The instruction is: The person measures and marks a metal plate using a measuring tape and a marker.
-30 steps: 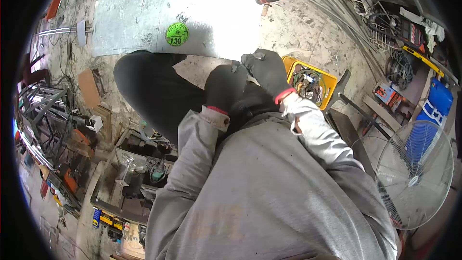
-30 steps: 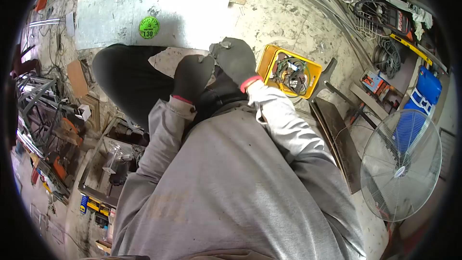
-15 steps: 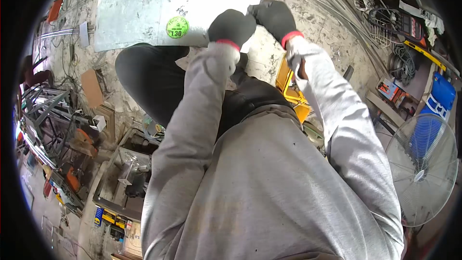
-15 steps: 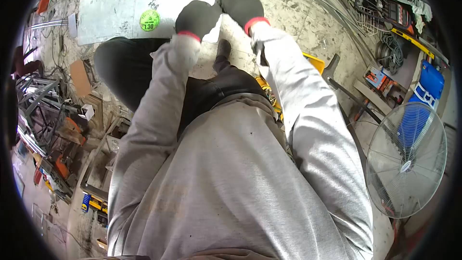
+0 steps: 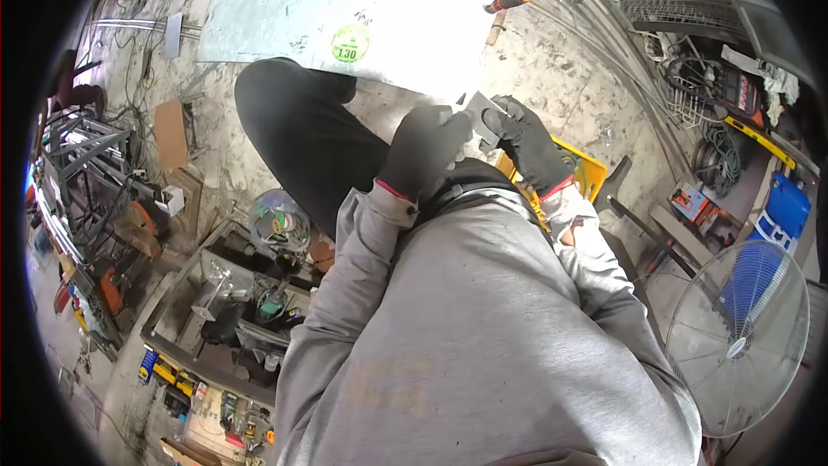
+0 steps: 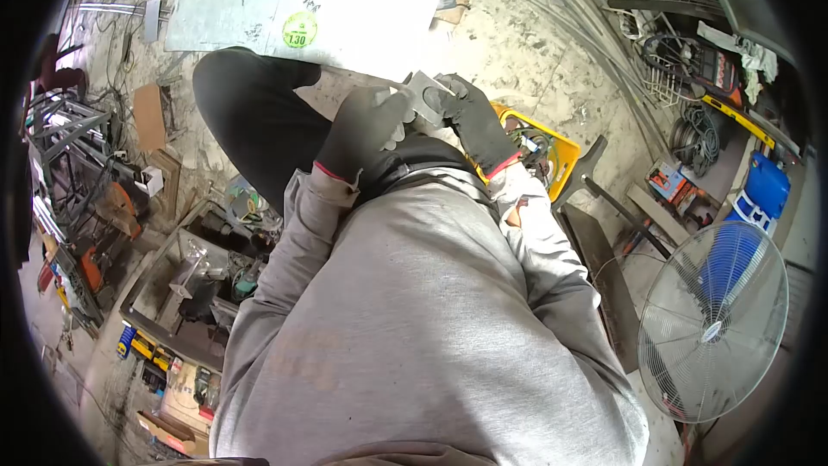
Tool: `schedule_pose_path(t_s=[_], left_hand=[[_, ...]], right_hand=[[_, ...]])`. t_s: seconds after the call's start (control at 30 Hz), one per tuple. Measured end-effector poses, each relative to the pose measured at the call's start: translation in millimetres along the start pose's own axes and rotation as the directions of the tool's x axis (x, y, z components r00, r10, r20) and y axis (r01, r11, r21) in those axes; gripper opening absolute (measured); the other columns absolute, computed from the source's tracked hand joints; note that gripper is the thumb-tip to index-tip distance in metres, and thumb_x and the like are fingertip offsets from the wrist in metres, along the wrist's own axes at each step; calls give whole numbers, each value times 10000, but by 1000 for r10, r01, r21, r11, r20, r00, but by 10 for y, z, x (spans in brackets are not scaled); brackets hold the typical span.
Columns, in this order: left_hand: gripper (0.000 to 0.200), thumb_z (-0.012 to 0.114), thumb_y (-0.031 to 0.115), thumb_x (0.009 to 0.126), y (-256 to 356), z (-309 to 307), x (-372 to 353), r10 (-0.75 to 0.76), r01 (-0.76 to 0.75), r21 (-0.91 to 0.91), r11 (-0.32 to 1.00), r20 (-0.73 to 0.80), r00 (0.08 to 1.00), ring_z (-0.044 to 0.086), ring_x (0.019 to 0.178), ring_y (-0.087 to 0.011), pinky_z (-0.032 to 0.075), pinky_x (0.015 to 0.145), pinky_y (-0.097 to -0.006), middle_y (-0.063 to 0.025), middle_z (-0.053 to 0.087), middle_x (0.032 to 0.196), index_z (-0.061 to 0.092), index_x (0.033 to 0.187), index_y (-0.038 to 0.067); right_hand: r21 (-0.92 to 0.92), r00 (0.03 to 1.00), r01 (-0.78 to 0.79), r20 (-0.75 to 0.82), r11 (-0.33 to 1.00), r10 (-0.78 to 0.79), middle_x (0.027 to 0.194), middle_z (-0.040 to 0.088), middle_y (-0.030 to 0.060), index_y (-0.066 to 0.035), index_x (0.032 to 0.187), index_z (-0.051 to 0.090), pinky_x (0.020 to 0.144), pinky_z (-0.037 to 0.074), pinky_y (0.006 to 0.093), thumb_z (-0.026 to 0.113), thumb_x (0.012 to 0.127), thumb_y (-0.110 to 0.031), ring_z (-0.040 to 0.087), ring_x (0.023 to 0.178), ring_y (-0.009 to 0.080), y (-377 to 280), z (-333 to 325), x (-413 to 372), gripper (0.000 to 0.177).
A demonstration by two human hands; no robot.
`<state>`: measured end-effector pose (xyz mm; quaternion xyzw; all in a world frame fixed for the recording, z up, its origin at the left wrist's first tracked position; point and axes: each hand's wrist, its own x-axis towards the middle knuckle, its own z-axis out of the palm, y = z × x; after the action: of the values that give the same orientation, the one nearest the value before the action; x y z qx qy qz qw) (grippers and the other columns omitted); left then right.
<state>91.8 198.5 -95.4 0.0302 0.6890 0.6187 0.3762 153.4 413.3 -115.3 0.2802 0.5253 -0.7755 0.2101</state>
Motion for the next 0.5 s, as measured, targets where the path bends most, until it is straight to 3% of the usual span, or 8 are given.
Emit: schedule_pose_path(t_s=[0.07, 0.13, 0.23, 0.33, 0.37, 0.43, 0.47, 0.5], left_hand=[[299, 668, 287, 984, 99, 2, 36, -36, 36, -74, 997, -1, 999, 622, 614, -167, 470, 564, -344, -88, 655, 689, 732, 846, 29], [381, 637, 311, 1030, 81, 0, 27, -122, 123, -251, 960, 22, 992, 607, 629, -116, 474, 595, -282, -20, 645, 699, 752, 862, -12], [382, 647, 347, 1035, -25, -59, 10, 15, -14, -218, 976, 3, 1000, 637, 666, -123, 495, 625, -265, -47, 689, 752, 756, 948, -9], [424, 632, 391, 1058, -89, -60, 47, 124, -131, -153, 979, -56, 991, 679, 736, -145, 515, 657, -256, -75, 735, 856, 736, 1087, -19], [424, 632, 391, 1058, -79, -90, 62, 138, -147, -155, 977, -67, 988, 679, 736, -145, 515, 657, -256, -75, 735, 856, 736, 1087, -19], [488, 566, 449, 1109, -31, -147, 85, -109, 197, -554, 809, 188, 976, 676, 867, -177, 547, 748, -308, -103, 716, 1075, 664, 1242, -11], [541, 543, 480, 1114, -3, -153, 75, -73, 156, -557, 816, 169, 983, 700, 928, -200, 571, 796, -327, -130, 702, 1162, 647, 1277, -25], [541, 543, 480, 1114, 20, -136, 71, -60, 142, -565, 813, 161, 985, 700, 928, -200, 571, 796, -327, -130, 702, 1162, 647, 1277, -25]], right_hand=[[154, 1000, 6, 22, 988, -9, 1092, 727, 45, 3, 1264, 663, 851, 540, 300, 668, 1020, -86, 667, 958, 139, -144, 13, -49, 259], [125, 1000, 15, 24, 992, -18, 1097, 724, 42, 11, 1280, 655, 855, 537, 297, 677, 1008, -73, 667, 963, 141, -186, -11, -63, 285], [92, 998, 31, 45, 995, -35, 1102, 723, 35, 13, 1284, 662, 867, 533, 278, 692, 973, -27, 668, 968, 140, -215, 34, -79, 315], [-289, 972, 190, -82, 938, -222, 1064, 725, 30, -41, 1156, 742, 800, 549, 276, 706, 942, 15, 681, 930, 146, -253, 144, -90, 224], [-299, 970, 202, -70, 932, -233, 1064, 725, 30, -41, 1156, 742, 800, 549, 276, 706, 942, 15, 681, 930, 146, -256, 177, -93, 224], [-690, 771, 514, 111, 510, -627, 1063, 729, 68, -106, 1106, 777, 767, 569, 310, 738, 906, 1, 706, 929, 218, -275, 247, -102, 230], [-809, 672, 533, 226, 248, -706, 1103, 720, 96, -162, 1072, 796, 850, 571, 377, 777, 842, -23, 703, 1001, 288, -322, 257, -90, 269], [-810, 666, 539, 240, 233, -706, 1103, 720, 96, -162, 1072, 796, 850, 571, 377, 777, 842, -23, 703, 1001, 288, -359, 264, -87, 269]])
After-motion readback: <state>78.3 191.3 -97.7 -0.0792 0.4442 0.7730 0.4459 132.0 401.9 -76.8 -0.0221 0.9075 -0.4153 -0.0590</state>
